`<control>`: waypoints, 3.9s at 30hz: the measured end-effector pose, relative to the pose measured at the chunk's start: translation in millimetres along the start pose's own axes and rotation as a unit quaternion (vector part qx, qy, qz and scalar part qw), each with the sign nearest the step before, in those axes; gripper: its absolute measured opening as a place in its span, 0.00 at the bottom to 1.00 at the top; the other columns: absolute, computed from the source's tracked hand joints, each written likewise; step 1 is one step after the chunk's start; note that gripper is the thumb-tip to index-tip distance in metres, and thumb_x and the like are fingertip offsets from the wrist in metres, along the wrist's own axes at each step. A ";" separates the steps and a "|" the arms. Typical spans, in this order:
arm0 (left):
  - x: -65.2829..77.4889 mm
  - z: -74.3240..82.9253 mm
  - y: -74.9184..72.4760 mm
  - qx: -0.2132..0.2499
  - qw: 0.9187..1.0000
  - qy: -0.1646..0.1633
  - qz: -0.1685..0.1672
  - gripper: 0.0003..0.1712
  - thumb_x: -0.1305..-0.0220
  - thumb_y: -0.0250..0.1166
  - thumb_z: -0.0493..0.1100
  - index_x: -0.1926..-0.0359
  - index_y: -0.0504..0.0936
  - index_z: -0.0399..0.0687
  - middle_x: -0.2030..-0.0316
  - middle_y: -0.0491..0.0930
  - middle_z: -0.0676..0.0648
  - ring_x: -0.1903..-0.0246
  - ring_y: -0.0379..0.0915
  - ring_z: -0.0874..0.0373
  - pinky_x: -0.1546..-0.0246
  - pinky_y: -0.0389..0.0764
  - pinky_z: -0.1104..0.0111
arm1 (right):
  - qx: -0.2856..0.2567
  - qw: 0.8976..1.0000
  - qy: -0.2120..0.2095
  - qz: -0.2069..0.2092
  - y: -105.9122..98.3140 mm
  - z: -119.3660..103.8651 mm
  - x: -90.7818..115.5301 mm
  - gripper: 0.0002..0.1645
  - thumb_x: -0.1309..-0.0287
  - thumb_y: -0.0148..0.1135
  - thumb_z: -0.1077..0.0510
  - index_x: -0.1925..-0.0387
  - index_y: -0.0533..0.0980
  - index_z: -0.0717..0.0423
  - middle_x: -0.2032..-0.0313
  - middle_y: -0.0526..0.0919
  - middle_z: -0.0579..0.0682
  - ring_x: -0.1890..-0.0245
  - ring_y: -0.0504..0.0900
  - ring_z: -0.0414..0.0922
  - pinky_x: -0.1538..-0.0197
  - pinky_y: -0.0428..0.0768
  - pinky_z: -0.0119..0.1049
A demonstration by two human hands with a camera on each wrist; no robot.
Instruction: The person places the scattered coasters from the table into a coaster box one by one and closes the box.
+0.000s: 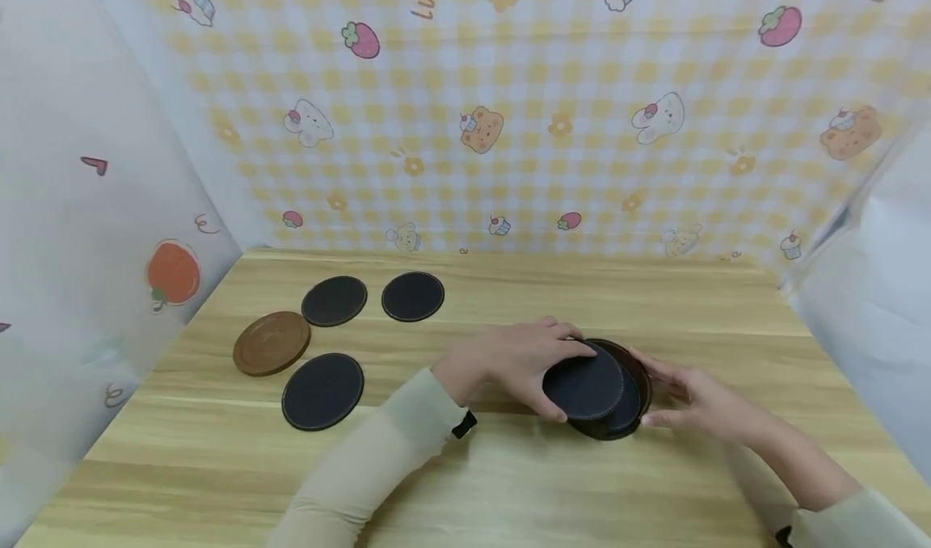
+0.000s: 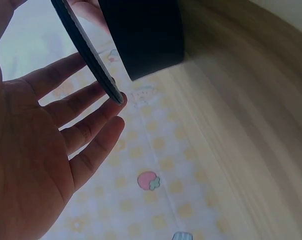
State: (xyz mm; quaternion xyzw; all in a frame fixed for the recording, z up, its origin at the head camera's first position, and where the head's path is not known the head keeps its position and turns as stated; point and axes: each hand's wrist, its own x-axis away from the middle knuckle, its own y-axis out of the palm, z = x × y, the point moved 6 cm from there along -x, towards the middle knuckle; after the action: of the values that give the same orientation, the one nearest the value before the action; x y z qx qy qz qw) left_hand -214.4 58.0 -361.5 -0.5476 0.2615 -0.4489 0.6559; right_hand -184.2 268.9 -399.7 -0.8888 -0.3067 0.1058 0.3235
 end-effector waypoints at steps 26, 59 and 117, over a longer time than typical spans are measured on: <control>-32.4 11.5 8.4 -0.034 0.999 -0.015 -0.008 0.51 0.47 0.68 0.70 0.25 0.62 0.62 0.28 0.61 0.53 0.34 0.59 0.60 0.37 0.69 0.71 | 0.010 1.000 -0.003 0.003 -3.1 -0.5 0.1 0.52 0.43 0.71 0.55 0.25 0.53 0.65 0.31 0.63 0.74 0.41 0.65 0.17 0.45 0.71 0.18; -23.6 -4.7 15.2 -0.019 1.000 -0.020 -0.003 0.50 0.43 0.68 0.67 0.25 0.61 0.56 0.27 0.61 0.52 0.29 0.56 0.57 0.31 0.65 0.69 | 0.020 1.000 0.003 0.002 -0.8 -0.9 1.0 0.53 0.43 0.71 0.54 0.25 0.54 0.66 0.33 0.65 0.75 0.42 0.69 0.20 0.44 0.80 0.33; 158.0 -187.6 -4.3 0.042 0.949 -0.306 0.060 0.42 0.35 0.66 0.56 0.26 0.63 0.47 0.26 0.58 0.37 0.27 0.55 0.38 0.30 0.61 0.43 | 0.019 1.000 0.006 -0.007 2.9 -1.1 2.4 0.55 0.42 0.70 0.52 0.24 0.51 0.66 0.32 0.61 0.76 0.40 0.74 0.66 0.44 0.76 0.55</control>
State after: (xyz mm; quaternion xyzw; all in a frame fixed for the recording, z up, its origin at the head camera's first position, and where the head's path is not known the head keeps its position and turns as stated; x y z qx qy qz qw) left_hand -299.6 -171.0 -383.4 -0.6138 0.0615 -0.2299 0.7527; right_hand -180.5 268.1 -400.7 -0.8808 -0.3090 0.1042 0.3433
